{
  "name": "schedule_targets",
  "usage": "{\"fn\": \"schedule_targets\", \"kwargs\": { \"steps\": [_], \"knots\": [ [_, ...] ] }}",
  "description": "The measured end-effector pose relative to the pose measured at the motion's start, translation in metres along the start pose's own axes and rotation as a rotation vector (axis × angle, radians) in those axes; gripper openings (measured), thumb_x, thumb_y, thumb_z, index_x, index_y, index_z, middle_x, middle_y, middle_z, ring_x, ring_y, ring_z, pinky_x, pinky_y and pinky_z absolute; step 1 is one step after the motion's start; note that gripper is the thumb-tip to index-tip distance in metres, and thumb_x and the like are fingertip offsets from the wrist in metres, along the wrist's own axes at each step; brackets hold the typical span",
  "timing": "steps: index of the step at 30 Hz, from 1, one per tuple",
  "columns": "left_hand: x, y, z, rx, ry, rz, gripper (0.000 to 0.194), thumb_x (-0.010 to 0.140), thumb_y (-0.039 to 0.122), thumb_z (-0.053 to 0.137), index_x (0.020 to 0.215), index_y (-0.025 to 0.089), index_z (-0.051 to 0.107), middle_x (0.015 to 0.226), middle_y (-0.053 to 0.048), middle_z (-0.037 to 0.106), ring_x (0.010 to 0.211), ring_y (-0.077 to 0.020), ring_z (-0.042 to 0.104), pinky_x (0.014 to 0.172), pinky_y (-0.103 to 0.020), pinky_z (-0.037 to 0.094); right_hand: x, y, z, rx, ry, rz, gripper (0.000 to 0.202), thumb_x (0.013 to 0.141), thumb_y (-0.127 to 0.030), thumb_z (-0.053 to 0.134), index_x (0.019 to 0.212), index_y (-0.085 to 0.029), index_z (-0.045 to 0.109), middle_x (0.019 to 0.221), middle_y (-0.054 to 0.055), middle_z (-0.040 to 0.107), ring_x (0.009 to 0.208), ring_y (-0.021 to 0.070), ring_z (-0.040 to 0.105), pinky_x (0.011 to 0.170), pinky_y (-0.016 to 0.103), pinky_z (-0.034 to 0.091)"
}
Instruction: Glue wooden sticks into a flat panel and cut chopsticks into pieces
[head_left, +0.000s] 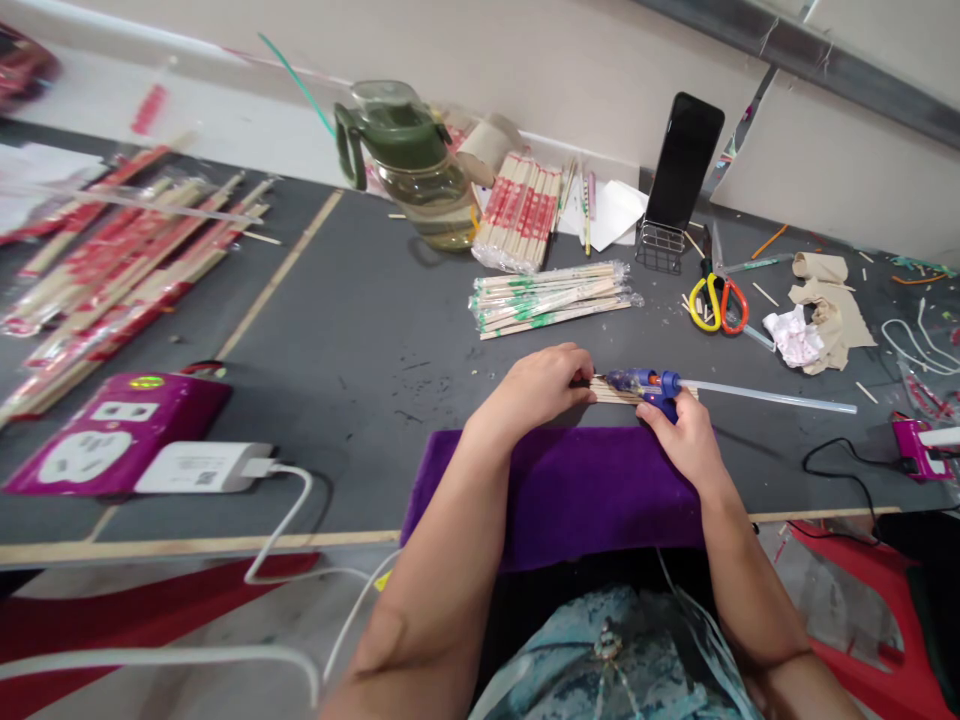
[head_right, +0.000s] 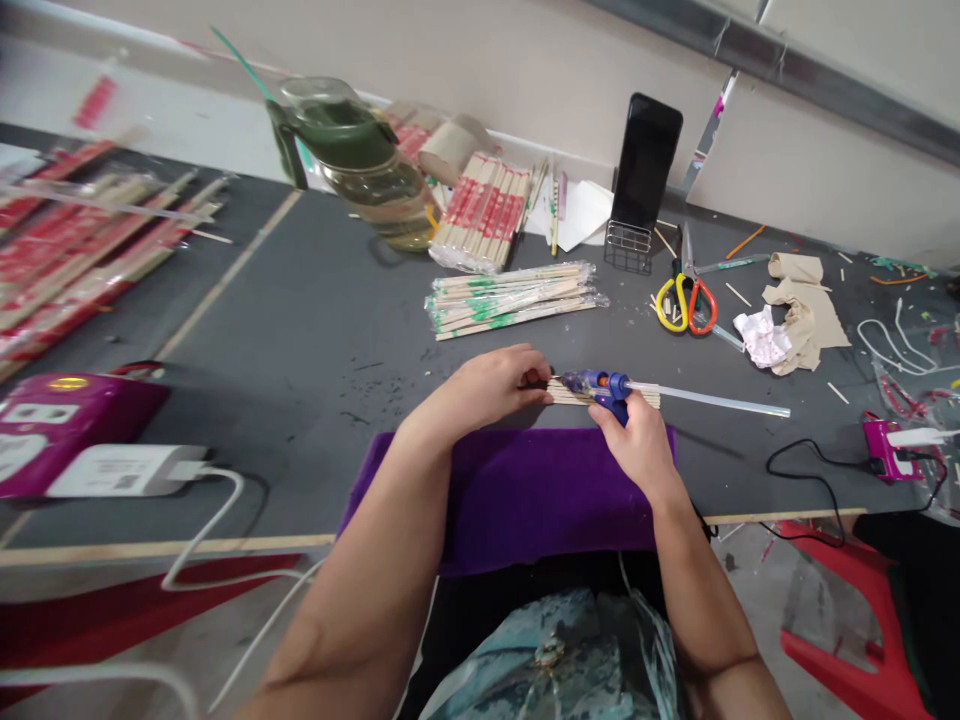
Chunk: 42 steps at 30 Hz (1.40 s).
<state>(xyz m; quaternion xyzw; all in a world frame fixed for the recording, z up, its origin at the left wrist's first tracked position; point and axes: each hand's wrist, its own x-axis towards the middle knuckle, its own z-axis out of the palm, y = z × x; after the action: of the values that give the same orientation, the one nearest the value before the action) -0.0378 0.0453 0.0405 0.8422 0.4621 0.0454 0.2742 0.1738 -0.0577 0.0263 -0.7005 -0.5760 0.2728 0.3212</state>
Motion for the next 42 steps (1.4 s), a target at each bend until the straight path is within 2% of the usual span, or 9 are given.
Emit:
{"fn": "schedule_targets", "kwargs": {
  "steps": [18, 30, 42],
  "knots": [
    [-0.0002, -0.0014, 0.0010, 0.000, 0.012, 0.017, 0.014, 0.084, 0.029, 0.071, 0.094, 0.020, 0.068, 0.095, -0.005, 0.069, 0.083, -0.0216, 0.064, 0.070, -0.029, 0.042, -0.0004, -0.0022, -0.0016, 0.002, -0.020, -0.005, 0.040, 0.092, -0.049, 0.060, 0.118, -0.020, 0.069, 0.102, 0.012, 0.079, 0.099, 0.0313, 0.073, 0.090, 0.042, 0.055],
    [-0.0002, -0.0016, 0.0008, 0.007, 0.010, 0.026, 0.013, 0.085, 0.030, 0.069, 0.093, 0.020, 0.068, 0.095, -0.005, 0.069, 0.084, -0.0211, 0.064, 0.069, -0.029, 0.041, 0.0002, 0.0019, -0.0037, -0.020, -0.026, 0.007, 0.041, 0.091, -0.051, 0.060, 0.115, -0.019, 0.070, 0.093, 0.012, 0.079, 0.092, 0.0311, 0.074, 0.085, 0.041, 0.055],
    [0.0010, -0.0025, 0.0017, 0.024, 0.011, 0.032, 0.015, 0.084, 0.031, 0.070, 0.094, 0.020, 0.069, 0.094, -0.005, 0.068, 0.084, -0.0219, 0.064, 0.070, -0.029, 0.042, 0.0006, -0.0002, -0.0010, -0.030, -0.022, -0.018, 0.039, 0.092, -0.050, 0.060, 0.115, -0.020, 0.069, 0.097, 0.012, 0.079, 0.093, 0.0311, 0.074, 0.084, 0.041, 0.055]
  ]
}}
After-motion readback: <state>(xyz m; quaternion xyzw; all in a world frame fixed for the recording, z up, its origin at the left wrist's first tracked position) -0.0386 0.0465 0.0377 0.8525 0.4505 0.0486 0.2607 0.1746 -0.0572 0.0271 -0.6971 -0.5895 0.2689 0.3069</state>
